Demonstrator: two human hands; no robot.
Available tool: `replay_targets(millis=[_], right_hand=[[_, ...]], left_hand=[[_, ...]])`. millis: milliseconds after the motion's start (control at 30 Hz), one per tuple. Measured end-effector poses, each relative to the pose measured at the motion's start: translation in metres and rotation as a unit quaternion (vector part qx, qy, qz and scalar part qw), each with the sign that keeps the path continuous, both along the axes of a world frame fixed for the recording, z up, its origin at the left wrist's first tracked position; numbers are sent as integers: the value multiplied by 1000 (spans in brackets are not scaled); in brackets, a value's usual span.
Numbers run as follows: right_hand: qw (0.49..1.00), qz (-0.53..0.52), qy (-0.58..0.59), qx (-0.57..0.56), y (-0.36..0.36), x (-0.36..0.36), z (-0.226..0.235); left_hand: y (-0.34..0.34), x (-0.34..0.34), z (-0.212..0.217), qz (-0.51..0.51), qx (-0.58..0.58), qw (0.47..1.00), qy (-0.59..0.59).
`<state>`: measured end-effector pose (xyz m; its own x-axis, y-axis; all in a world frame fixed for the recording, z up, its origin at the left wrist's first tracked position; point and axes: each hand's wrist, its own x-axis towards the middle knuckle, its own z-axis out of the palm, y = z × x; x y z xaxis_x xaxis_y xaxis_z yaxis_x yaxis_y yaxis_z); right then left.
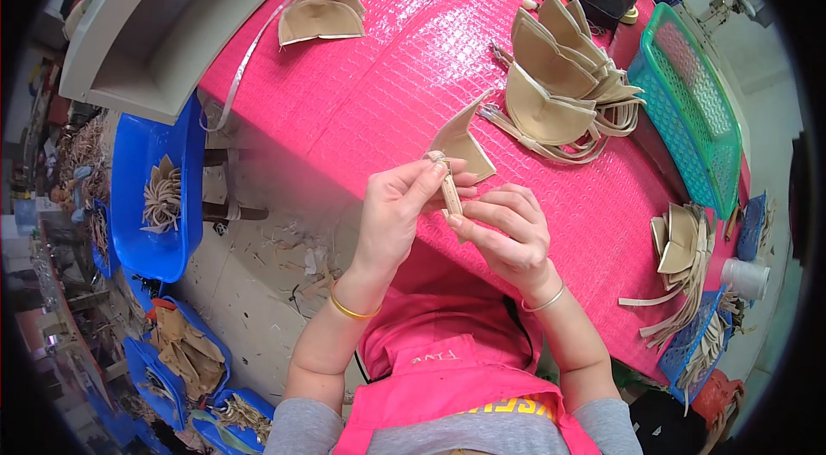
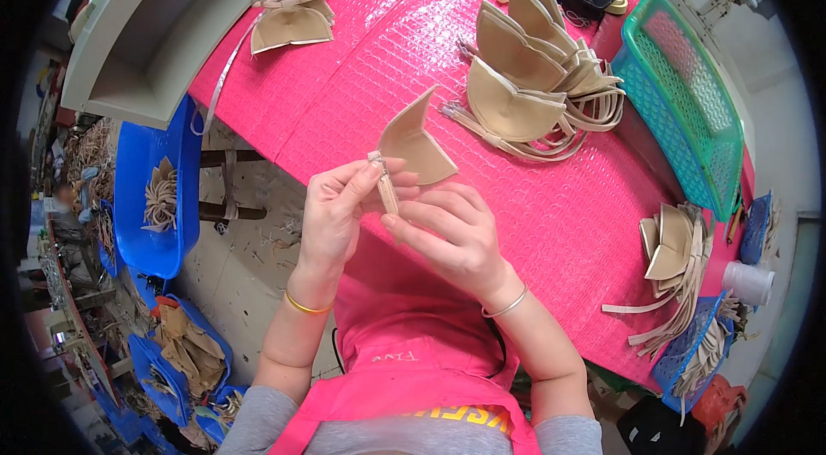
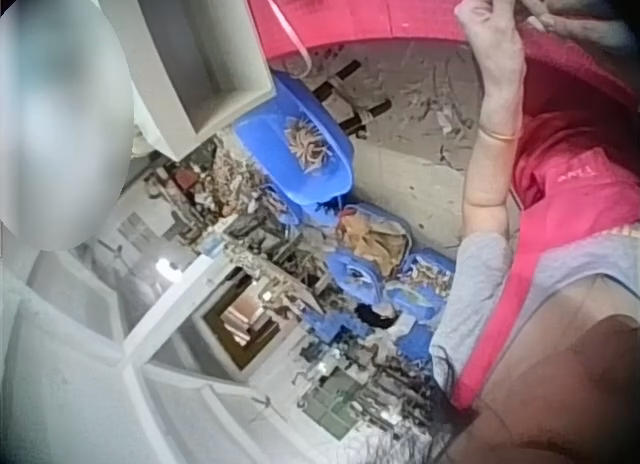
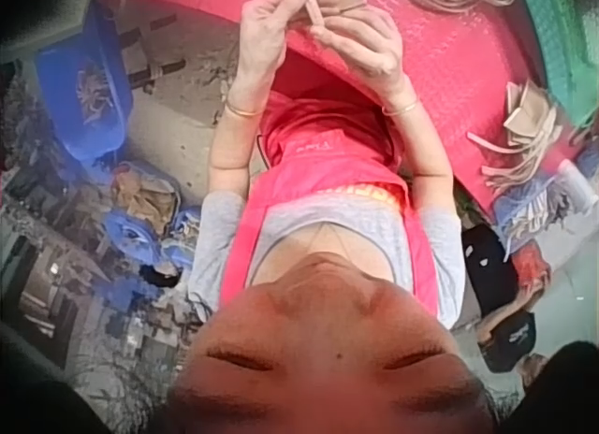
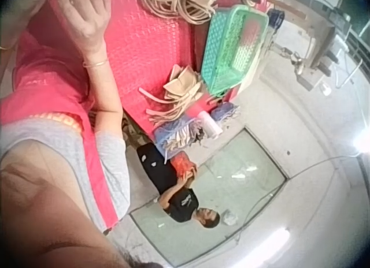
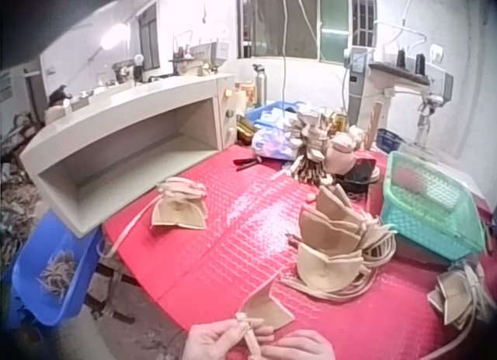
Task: Sorting and preparing beige leather shoe upper components at a manufacturing station.
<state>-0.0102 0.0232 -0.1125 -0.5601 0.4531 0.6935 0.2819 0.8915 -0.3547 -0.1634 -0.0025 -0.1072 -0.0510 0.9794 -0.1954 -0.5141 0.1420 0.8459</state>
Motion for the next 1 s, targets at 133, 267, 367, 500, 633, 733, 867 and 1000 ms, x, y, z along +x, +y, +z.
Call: replay_targets(millis=[133,267,367,500,633,733,867,1000], right_hand=[[999,14,23,-25,0,-3,1],[942,-83,117,-305,7,-21,22],[822,-46,235,-516,16,-29,18],[735,7,322,-597,2,-28,20],[628,73,391,-669,-8,-34,13],[484,106,438,-750,-10,-40,8],[444,109,435,-776,-11,-38,10],[440,87,447,-774,-10,-38,9]], left_hand=[[0,1,0,-12,14,999,40],[-11,6,1,-14,45,990,131],[-15,3,9,-15,52,988,148],[-17,-7,18,-28,-17,978,204],[-12,-8,11,48,28,987,149],[-10,-12,9,39,7,990,133],[-7,-13,4,30,40,962,269],[-7,-7,2,92,133,853,495]])
